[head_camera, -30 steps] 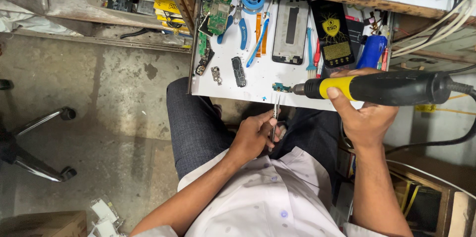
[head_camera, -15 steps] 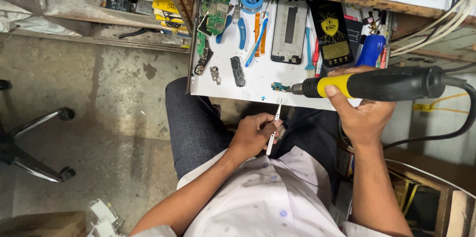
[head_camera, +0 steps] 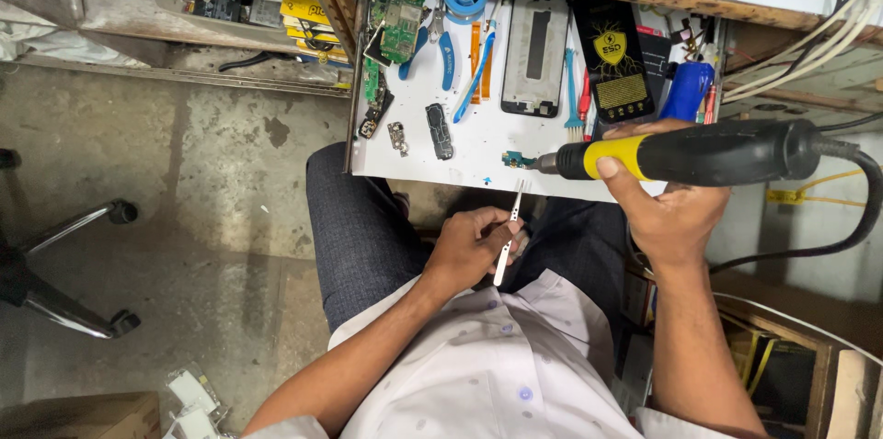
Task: The person uses a hot air gun and tweezers to heat and remove a small component from a circuit board. They then use a brush to clean the board surface. The person works at a cluttered bench with various tools and electronic parts visible.
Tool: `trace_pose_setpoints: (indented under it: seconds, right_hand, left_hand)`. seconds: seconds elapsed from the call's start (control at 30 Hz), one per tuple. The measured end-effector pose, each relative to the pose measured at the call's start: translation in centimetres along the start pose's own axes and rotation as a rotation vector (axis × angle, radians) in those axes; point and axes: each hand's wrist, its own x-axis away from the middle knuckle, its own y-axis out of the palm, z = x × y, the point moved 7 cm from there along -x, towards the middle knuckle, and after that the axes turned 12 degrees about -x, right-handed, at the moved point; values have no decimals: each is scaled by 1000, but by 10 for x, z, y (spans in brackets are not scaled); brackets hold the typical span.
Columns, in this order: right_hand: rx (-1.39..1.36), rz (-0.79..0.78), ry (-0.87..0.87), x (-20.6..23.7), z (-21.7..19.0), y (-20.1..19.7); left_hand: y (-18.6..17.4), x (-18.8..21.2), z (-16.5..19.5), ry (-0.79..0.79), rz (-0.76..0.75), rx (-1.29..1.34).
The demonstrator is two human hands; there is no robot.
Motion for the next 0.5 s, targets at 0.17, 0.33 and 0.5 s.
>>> trace_pose_setpoints:
  seconds: [0.17,0.33,0.5]
  right_hand:
    - [-5,5,17,-2,1,-2]
    - [3,0,8,-2,-1,-4]
    - [9,0,9,-4,-2,-4]
  left_hand:
    - [2,-2,-3,-18,-6,47]
    - [5,-7,-7,-42,-23,117]
    - [6,-14,-11,-33,-14,138]
